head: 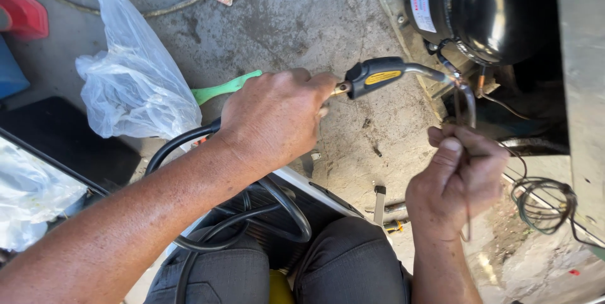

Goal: Repairing a refrigerator by brazing copper pipes using a blowtorch

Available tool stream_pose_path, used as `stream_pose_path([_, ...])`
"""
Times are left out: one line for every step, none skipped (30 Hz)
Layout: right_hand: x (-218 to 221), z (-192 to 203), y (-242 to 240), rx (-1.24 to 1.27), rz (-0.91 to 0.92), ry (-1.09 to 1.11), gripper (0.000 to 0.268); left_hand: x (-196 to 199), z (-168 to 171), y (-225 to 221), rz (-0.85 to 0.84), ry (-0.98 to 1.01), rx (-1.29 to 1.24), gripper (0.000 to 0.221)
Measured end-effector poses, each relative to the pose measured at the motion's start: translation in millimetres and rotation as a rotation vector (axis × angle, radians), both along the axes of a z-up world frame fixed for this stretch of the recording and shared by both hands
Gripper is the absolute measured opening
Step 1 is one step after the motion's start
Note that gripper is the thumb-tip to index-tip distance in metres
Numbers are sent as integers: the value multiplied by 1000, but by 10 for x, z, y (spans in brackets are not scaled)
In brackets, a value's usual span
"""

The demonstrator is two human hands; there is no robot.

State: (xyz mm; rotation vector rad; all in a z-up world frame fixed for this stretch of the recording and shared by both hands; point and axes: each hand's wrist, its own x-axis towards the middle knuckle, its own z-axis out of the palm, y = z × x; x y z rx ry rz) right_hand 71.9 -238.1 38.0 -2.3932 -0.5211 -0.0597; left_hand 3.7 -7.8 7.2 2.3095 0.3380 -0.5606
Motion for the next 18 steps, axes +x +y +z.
stream_pose_path([-21,30,15,-26,-4,24,14,-27,9,0,8,-9,31,22])
stream_pose_path([-6,-25,-50,-21,-15,19,14,-29,12,-1,-3,-14,36,22])
stream_pose_path([5,-79,-103,24,98,27,8,-48,27,5,6,-41,55,30])
stream_pose_path([11,-127,-149,68,212,34,7,-71,50,19,15,-68,73,38])
stream_pose_path([-58,-63,-104,82,209,19,7,-70,115,50,11,-82,88,38])
stream_pose_path([-126,0,-57,59,152,46,7,-68,180,83,10,-62,36,32])
stream_pose_path([-195,61,-19,35,94,76,7,-65,241,108,7,-40,-18,26])
stream_pose_path([-218,83,-32,47,90,63,7,-36,221,140,2,-52,-5,26])
stream_pose_path([-296,142,-81,110,-28,170,9,-55,210,136,18,-57,-24,25])
stream_pose_path([-380,202,-129,174,-145,277,12,-80,197,131,34,-62,-43,23])
stream_pose_path([-448,337,-231,175,-151,263,12,-85,180,108,27,-75,-45,23])
stream_pose_path([-523,484,-327,208,-194,348,12,-91,176,90,21,-87,4,25])
stream_pose_path([-593,621,-396,247,-229,434,12,-102,183,102,21,-100,59,27])
stream_pose_path([-715,823,-473,255,-229,422,12,-125,216,101,18,-113,65,27])
stream_pose_path([-831,1013,-536,246,-354,458,11,-136,255,121,13,-93,62,27])
stream_pose_path([-953,1209,-603,238,-479,495,10,-148,303,140,8,-72,60,28])
stream_pose_path([-818,1329,-1108,250,-482,483,10,-174,369,171,2,-87,67,28])
stream_pose_path([-895,1446,-1681,361,-571,653,28,-195,446,193,19,-29,33,29])
